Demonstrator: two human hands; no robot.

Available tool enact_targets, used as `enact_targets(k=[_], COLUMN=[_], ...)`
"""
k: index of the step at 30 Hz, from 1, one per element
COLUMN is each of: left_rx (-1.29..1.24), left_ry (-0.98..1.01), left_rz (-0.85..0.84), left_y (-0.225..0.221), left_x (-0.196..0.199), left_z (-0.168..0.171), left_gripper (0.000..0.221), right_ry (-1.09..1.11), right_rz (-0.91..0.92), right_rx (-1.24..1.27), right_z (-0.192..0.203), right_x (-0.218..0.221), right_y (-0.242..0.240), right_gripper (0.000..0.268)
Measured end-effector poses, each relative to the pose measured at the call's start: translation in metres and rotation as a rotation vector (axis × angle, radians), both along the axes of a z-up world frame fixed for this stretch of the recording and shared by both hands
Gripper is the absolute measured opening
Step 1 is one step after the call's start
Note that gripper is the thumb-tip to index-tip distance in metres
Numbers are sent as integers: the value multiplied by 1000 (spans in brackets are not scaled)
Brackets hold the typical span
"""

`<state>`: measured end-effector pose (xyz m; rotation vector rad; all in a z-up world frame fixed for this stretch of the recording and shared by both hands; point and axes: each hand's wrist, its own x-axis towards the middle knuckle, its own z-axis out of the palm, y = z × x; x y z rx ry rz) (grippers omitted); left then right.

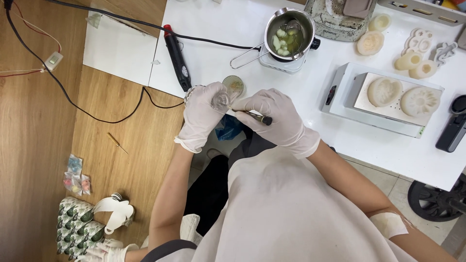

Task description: Cleaning a glass cup with paper towels and inspecting wax candle molds in a studio.

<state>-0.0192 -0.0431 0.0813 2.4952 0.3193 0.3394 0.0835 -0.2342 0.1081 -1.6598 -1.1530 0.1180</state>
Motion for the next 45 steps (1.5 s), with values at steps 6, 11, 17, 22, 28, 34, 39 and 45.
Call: enact_targets(k=[6, 11, 17, 22, 28, 34, 39, 45], left_rx=[-20, 124, 151, 159, 109, 150, 80, 129], left_ry=[287, 309, 366, 438, 397, 412, 180, 67], left_rz=[22, -3, -33, -21, -21, -47, -135, -176], left_y=[4, 12, 12, 11, 12, 12, 12, 14], left_x=[6, 9, 14, 18, 21, 17, 13, 13], left_z=[19, 5, 7, 10, 13, 13, 15, 20], left_gripper=[14, 21, 18, 14, 20, 21, 20, 23], right_ry=[269, 844, 869, 811, 797, 593, 462, 478], right_rz=[55, 90, 72, 77, 70, 56, 26, 34], right_rx=[-28, -35, -15, -46, -38, -17, -51, 10], right_z=[-21, -32, -41, -41, -40, -31, -26, -24], right_x=[19, 26, 24, 26, 25, 25, 20, 15], right_y=[4, 9, 7, 7, 9, 7, 6, 3], right_gripper=[17, 14, 16, 15, 13, 11, 8, 9])
